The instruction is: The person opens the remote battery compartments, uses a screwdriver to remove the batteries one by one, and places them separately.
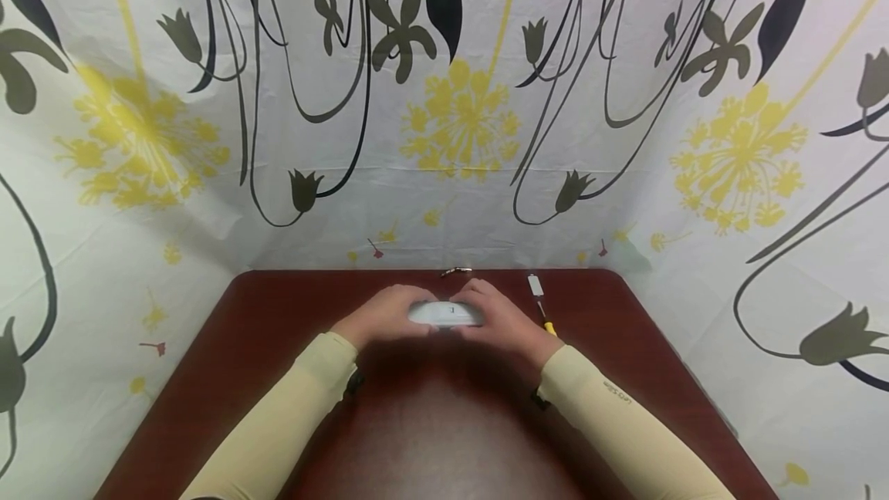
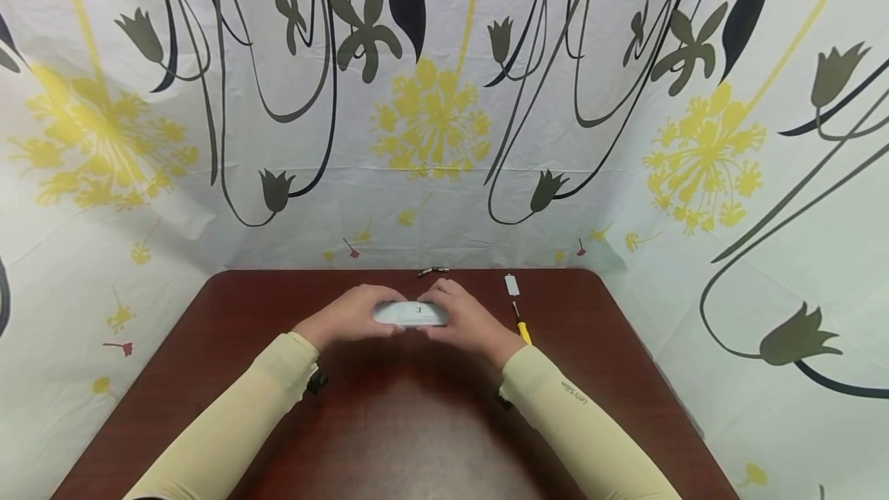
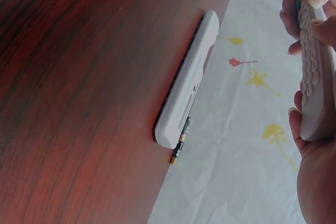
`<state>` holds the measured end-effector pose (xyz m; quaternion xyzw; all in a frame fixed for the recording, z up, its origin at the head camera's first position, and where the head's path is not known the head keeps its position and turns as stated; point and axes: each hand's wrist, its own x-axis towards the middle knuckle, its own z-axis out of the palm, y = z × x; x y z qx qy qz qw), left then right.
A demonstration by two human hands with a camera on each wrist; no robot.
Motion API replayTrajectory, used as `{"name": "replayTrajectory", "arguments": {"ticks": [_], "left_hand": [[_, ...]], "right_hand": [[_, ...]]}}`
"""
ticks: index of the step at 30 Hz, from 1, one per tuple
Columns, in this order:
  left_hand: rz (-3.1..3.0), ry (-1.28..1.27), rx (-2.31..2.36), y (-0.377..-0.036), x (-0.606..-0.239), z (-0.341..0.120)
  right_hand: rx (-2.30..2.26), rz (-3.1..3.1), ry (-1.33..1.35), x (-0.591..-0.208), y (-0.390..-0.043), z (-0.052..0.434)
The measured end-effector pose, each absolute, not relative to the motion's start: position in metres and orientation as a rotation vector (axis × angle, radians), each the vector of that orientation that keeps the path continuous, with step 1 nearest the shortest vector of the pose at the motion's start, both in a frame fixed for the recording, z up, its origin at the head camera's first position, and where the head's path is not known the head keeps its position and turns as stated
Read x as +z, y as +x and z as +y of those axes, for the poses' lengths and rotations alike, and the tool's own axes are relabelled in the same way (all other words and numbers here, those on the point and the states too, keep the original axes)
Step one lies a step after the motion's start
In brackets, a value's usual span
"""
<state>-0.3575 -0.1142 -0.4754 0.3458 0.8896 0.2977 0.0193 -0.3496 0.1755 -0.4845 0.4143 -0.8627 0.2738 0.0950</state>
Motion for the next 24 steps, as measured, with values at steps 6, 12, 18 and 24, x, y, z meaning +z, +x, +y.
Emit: {"name": "replayTrajectory", "arguments": {"ticks": [6,12,18,24], "left_hand": [[2.85,1.101,0.894,-0.356,-0.4771,-0.1115],[2.924,1.172,0.879,-0.3524,-0.4798,-0.1087],[2.954,1.174,0.922,-0.3493,-0.4792,-0.1085],[2.964,1.193,0.919,-0.3492,-0.4775,-0.1093]], "right_hand": [[0.821,-2.544,1.219,-0.4822,-0.3484,0.1757],[0.829,-2.544,1.219,-0.4824,-0.3477,0.1764],[0.825,-2.544,1.209,-0.4821,-0.3479,0.1762],[0.819,-2.559,1.214,-0.4794,-0.3474,0.1759]]}}
